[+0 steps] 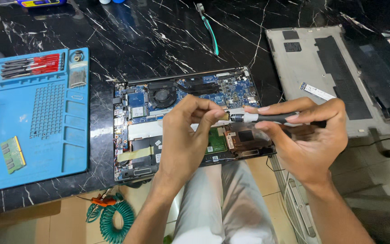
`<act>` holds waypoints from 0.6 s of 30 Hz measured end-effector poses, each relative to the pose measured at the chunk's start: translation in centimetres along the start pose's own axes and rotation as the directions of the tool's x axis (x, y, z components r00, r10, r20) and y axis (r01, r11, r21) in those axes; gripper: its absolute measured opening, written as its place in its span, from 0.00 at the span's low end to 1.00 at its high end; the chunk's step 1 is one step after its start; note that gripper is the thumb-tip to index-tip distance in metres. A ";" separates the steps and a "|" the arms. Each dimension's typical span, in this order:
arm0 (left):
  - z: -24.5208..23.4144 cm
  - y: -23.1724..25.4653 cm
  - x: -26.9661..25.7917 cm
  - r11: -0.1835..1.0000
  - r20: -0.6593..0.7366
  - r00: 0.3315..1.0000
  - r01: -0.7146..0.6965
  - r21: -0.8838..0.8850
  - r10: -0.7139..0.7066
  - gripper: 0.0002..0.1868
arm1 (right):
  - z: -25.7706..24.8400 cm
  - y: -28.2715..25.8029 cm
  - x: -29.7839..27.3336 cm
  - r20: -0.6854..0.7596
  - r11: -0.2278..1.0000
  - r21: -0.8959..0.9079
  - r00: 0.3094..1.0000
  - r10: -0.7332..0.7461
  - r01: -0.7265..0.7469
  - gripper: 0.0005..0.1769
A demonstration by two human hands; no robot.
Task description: The person cleans the internal components of a disassembled laptop using a small brush and a handheld air blower. They remove the cooling fan, clean the heatsink and motherboard, and then reattach the fan.
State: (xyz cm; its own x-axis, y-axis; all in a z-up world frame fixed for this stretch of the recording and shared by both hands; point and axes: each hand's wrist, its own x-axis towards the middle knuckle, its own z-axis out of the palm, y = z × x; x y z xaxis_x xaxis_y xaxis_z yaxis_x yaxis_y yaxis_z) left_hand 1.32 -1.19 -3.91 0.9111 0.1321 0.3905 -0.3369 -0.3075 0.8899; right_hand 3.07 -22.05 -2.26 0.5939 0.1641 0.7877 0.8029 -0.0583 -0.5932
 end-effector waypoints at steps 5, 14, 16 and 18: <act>0.0 0.0 0.3 0.949 -0.090 0.969 0.201 -0.245 -0.228 0.08 | -0.2 -0.2 0.2 -0.072 0.997 -0.071 0.997 -0.013 0.008 0.27; 2.5 -1.6 -0.6 0.611 -0.003 0.896 0.300 -0.732 -0.443 0.13 | 1.5 -1.0 -0.3 -0.294 0.996 -0.059 0.955 0.048 -0.068 0.26; 2.7 -1.6 -0.8 0.556 0.061 0.893 0.329 -0.764 -0.445 0.14 | 1.7 -1.1 -0.4 -0.309 0.994 -0.078 0.950 0.049 -0.077 0.26; 3.2 -1.9 -1.0 0.447 0.120 0.903 0.316 -0.837 -0.413 0.16 | 1.8 -1.1 -0.7 -0.337 0.995 -0.006 0.937 0.096 -0.104 0.27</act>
State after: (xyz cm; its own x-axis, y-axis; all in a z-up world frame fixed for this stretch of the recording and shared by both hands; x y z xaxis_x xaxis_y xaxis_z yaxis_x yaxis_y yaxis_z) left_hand 1.79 -3.72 -6.72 0.9902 0.1328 -0.0431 -0.0617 0.6927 0.7186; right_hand 1.69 -20.37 -2.48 0.6508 -0.1836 0.7367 0.7369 -0.0809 -0.6711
